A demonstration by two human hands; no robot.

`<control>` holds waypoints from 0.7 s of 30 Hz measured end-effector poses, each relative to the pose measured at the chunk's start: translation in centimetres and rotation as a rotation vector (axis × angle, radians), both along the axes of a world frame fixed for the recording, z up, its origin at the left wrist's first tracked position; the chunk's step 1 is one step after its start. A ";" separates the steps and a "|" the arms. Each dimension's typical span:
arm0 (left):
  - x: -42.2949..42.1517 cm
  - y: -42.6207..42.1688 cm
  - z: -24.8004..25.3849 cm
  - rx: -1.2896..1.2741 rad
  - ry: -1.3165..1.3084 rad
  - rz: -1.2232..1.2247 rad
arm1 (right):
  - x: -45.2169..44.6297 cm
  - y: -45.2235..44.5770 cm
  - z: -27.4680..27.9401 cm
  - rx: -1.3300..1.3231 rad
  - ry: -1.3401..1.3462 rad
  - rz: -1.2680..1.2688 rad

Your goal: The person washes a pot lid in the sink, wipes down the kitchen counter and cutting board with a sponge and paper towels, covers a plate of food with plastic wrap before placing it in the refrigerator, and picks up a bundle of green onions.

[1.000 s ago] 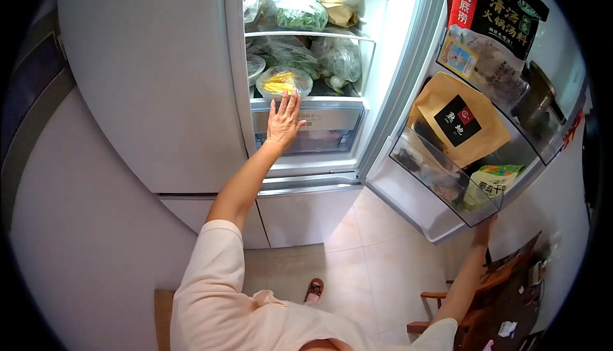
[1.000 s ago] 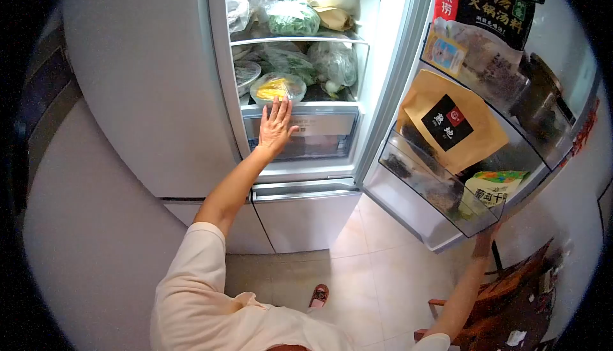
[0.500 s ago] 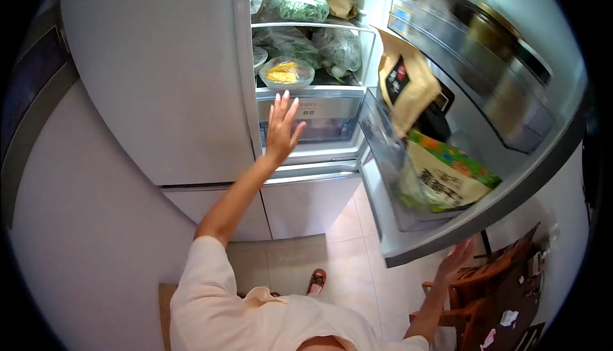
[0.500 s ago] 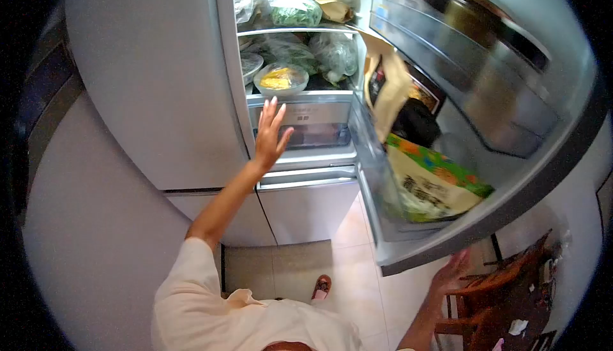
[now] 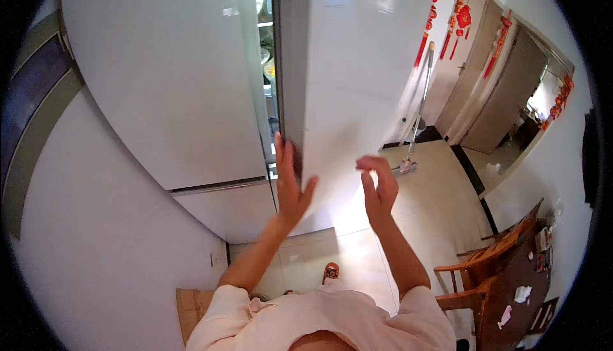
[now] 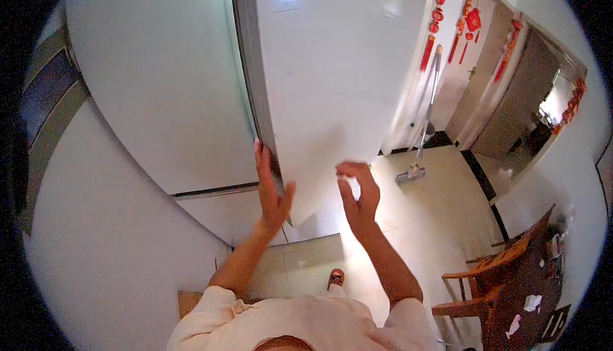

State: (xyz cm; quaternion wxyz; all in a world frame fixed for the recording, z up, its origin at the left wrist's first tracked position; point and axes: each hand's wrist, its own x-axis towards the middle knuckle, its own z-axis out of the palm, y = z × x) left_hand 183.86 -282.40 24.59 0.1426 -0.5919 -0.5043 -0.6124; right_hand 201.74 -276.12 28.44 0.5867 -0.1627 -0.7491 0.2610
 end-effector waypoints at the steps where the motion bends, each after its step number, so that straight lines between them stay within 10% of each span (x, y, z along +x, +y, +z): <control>1: -1.6 0.6 0.5 0.007 -0.005 0.017 | -1.3 1.0 1.0 0.040 0.020 0.018; 21: -12.6 7.6 1.0 0.019 0.170 0.627 | -16.3 7.8 6.4 0.529 -0.181 -0.124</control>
